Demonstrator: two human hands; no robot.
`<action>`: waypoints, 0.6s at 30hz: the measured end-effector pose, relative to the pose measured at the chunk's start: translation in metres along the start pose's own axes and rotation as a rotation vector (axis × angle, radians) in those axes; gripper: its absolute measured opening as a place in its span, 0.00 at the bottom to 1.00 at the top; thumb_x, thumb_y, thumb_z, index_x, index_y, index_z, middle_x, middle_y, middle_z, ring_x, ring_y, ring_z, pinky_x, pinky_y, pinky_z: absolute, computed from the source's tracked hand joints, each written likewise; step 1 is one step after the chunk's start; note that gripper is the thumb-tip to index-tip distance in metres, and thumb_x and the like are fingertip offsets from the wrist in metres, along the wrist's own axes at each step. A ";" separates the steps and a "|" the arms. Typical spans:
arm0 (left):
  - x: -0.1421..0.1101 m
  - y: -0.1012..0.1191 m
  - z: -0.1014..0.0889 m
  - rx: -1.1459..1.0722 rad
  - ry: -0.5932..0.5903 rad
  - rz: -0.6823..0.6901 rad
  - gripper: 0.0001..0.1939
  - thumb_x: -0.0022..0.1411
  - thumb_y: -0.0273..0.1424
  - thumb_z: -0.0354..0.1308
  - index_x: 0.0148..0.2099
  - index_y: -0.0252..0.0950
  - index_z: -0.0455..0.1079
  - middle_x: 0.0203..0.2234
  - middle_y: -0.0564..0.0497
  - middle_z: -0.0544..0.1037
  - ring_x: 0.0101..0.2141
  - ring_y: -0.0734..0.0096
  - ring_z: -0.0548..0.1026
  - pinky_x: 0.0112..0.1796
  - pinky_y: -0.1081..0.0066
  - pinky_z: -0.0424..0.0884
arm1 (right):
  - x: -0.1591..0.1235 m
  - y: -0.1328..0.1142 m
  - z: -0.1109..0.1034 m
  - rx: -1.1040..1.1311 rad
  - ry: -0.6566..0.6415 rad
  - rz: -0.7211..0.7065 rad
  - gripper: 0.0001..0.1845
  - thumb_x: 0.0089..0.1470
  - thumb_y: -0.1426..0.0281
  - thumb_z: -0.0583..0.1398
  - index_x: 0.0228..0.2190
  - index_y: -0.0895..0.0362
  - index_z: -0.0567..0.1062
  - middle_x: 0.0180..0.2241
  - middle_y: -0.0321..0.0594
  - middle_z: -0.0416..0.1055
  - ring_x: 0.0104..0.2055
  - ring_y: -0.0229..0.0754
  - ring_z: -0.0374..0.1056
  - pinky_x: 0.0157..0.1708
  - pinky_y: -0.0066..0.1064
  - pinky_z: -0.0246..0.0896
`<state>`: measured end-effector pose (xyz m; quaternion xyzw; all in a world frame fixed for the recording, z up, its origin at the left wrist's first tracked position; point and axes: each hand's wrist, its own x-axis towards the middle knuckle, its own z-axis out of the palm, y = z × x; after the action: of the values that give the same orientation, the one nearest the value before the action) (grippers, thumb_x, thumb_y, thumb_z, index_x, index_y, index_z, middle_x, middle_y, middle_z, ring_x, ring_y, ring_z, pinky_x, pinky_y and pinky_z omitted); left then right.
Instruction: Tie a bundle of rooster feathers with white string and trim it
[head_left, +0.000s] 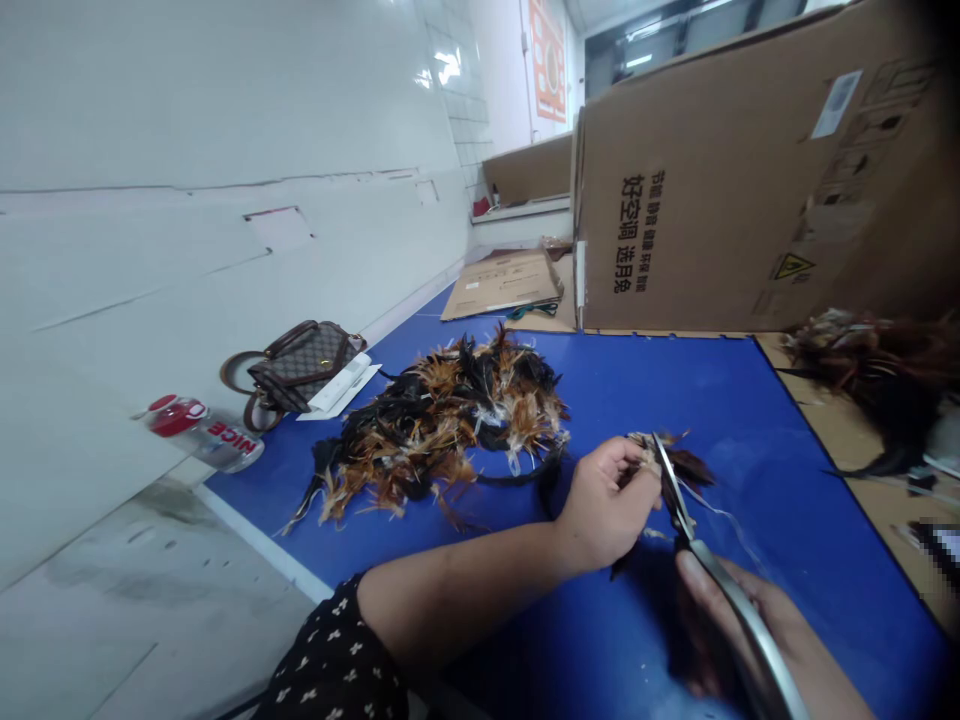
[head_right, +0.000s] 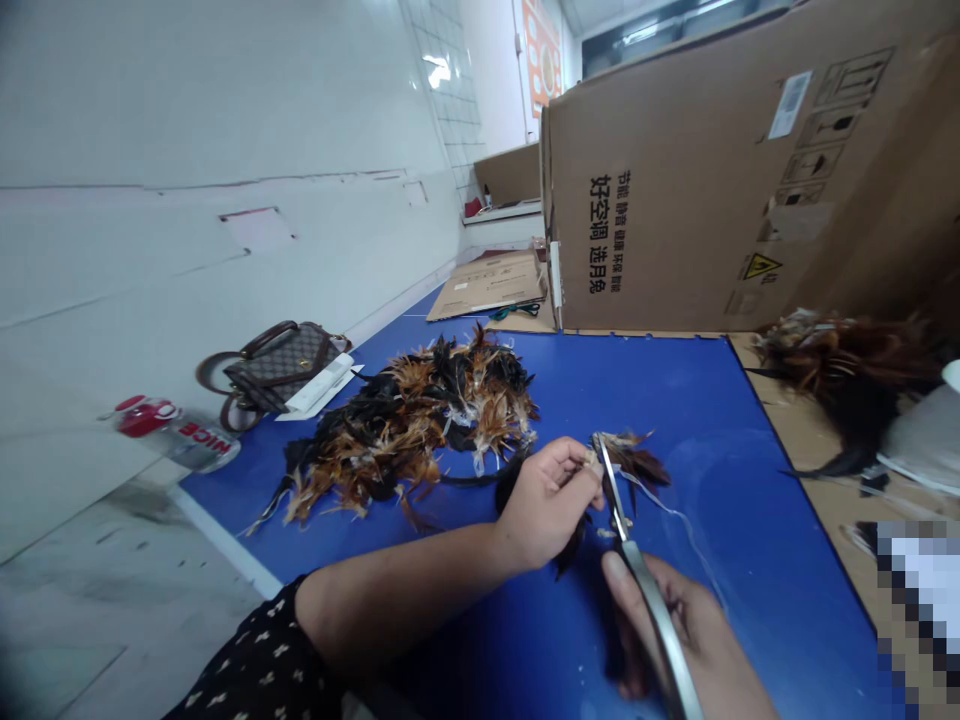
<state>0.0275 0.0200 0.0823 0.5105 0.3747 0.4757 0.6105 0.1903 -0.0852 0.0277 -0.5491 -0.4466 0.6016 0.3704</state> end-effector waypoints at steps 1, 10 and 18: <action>0.000 -0.001 0.000 -0.005 -0.007 -0.005 0.11 0.66 0.36 0.69 0.39 0.37 0.71 0.24 0.55 0.75 0.28 0.73 0.73 0.37 0.70 0.70 | -0.001 0.000 0.000 0.008 0.005 0.027 0.33 0.51 0.34 0.71 0.24 0.48 0.72 0.18 0.33 0.69 0.21 0.50 0.71 0.27 0.42 0.74; 0.002 -0.002 -0.003 -0.046 -0.025 -0.016 0.12 0.65 0.36 0.68 0.40 0.39 0.68 0.21 0.57 0.74 0.24 0.75 0.71 0.34 0.70 0.68 | -0.002 -0.001 0.002 -0.045 0.081 0.144 0.34 0.43 0.32 0.71 0.21 0.47 0.68 0.12 0.34 0.64 0.14 0.50 0.66 0.20 0.42 0.67; 0.003 0.003 -0.008 -0.086 -0.006 -0.005 0.19 0.65 0.43 0.73 0.38 0.39 0.67 0.21 0.57 0.74 0.24 0.76 0.71 0.34 0.70 0.68 | 0.005 0.009 -0.003 -0.044 0.113 0.118 0.35 0.44 0.31 0.72 0.31 0.48 0.78 0.13 0.31 0.66 0.12 0.49 0.67 0.14 0.39 0.67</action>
<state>0.0202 0.0246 0.0842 0.4842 0.3534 0.4883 0.6342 0.1933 -0.0836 0.0174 -0.6156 -0.4048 0.5804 0.3469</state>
